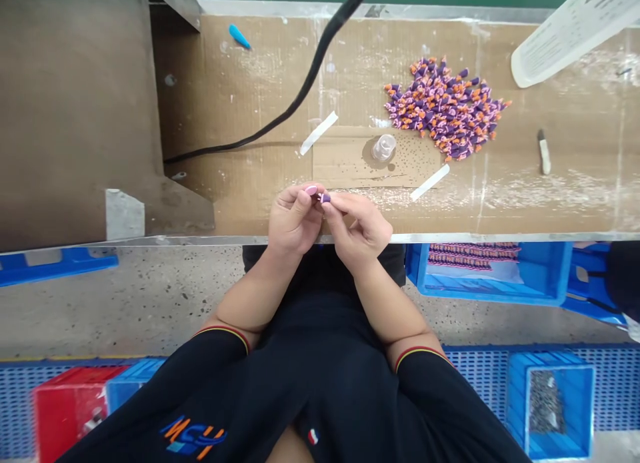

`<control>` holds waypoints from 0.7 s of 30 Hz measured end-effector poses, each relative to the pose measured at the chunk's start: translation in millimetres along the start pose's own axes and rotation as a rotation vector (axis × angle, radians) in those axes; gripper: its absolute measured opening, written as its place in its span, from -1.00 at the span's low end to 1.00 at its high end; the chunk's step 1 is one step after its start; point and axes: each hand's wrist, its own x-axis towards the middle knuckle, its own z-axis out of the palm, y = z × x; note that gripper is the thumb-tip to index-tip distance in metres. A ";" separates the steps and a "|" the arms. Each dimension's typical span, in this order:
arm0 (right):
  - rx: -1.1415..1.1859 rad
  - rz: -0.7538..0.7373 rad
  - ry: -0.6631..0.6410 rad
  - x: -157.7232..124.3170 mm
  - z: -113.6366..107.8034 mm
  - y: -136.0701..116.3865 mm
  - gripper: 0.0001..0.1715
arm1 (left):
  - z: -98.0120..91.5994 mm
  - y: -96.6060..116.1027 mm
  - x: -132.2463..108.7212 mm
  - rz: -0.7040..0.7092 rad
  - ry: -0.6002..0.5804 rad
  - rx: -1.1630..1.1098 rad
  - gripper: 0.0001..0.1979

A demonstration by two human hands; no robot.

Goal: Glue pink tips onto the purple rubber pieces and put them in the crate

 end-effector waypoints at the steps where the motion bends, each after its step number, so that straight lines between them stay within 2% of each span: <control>1: 0.003 0.008 -0.004 -0.4 1.5 0.1 -0.91 | -0.5 0.4 -0.2 0.002 -0.014 0.007 -0.61; 4: 0.037 0.023 -0.014 -1.8 4.8 1.8 -0.94 | -2.6 0.7 -0.6 0.007 -0.066 -0.001 -0.68; 10: -0.037 0.107 -0.049 -3.5 4.4 5.3 -0.76 | -6.5 -0.7 -0.6 0.004 -0.046 0.071 -0.62; 16: -0.024 0.067 -0.045 -0.5 5.6 3.7 -0.83 | -3.3 -0.8 -1.3 0.014 -0.028 0.034 -0.64; 18: -0.008 0.066 -0.040 -0.2 6.3 3.3 -0.86 | -1.5 -2.0 -2.0 0.043 -0.007 0.047 -0.64; 21: -0.052 0.101 -0.037 -1.7 5.6 4.4 -0.80 | 1.2 -5.9 -3.5 0.154 0.040 0.145 -0.62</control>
